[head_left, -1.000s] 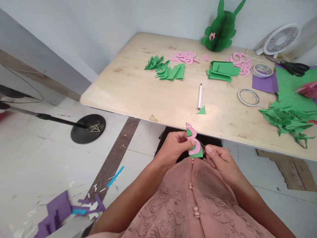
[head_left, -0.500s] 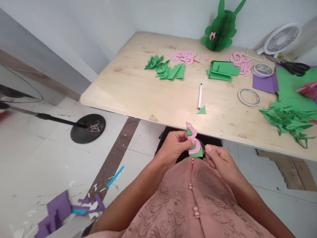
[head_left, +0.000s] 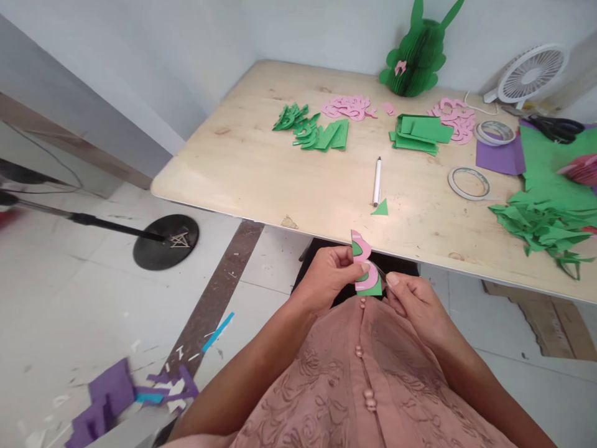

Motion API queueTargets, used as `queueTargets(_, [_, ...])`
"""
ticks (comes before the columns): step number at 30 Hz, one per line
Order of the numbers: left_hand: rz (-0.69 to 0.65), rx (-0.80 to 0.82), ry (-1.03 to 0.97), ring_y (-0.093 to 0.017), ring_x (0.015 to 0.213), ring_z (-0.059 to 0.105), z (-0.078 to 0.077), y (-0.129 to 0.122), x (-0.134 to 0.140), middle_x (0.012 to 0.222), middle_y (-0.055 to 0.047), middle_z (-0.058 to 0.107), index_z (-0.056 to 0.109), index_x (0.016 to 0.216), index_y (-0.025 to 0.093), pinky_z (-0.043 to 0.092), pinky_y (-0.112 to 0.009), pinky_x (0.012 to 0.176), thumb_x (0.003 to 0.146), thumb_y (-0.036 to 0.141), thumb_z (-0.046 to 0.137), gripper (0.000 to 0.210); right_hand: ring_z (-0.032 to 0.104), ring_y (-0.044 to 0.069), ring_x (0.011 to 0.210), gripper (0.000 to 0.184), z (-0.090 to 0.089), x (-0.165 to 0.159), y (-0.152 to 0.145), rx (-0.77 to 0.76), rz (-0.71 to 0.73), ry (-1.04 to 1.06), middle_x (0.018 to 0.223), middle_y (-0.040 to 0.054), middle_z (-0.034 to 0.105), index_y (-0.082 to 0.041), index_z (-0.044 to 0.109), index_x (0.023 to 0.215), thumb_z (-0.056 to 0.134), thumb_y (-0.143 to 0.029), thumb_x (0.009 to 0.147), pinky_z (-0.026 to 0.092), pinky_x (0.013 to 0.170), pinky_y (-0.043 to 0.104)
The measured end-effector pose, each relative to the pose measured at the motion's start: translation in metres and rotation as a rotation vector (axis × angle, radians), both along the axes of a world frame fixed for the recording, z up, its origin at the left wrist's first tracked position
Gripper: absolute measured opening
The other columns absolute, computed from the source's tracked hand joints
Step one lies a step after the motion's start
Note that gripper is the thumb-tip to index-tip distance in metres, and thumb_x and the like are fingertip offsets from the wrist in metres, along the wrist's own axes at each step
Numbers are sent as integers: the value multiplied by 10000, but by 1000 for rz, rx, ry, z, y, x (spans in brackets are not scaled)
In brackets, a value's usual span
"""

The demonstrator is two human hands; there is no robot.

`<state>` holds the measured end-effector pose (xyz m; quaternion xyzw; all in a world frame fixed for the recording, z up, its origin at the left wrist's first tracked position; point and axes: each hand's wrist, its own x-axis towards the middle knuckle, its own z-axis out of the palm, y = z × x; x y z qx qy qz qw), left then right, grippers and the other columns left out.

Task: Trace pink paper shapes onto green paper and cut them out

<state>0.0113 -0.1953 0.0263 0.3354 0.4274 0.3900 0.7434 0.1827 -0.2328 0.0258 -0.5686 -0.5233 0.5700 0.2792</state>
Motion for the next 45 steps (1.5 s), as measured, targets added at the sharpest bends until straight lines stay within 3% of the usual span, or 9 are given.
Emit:
queueTargets(22, [-8,-5,-12,-102,610,512,1,0,0,661,-12,611,657,670,122,396,-233,617,649,275,754,183,222,98,487,499,4,-1,0,20,-20,-16,502,-53,299,-206,343,532,438,-522,908,176,466,263])
queueTargets(31, [-15,19,-17,-103,618,534,-3,2,-2,682,-19,642,671,688,115,409,-225,615,637,297,774,215,235,98,482,506,4,-1,2,26,-13,-6,499,-53,307,-194,414,532,448,-549,891,201,465,252])
queueTargets(45, [-21,10,-6,-123,644,562,3,3,-2,698,-29,658,684,706,116,437,-241,630,615,334,797,262,275,99,473,478,11,1,6,82,24,-81,506,-48,358,-176,527,585,459,-541,887,220,463,247])
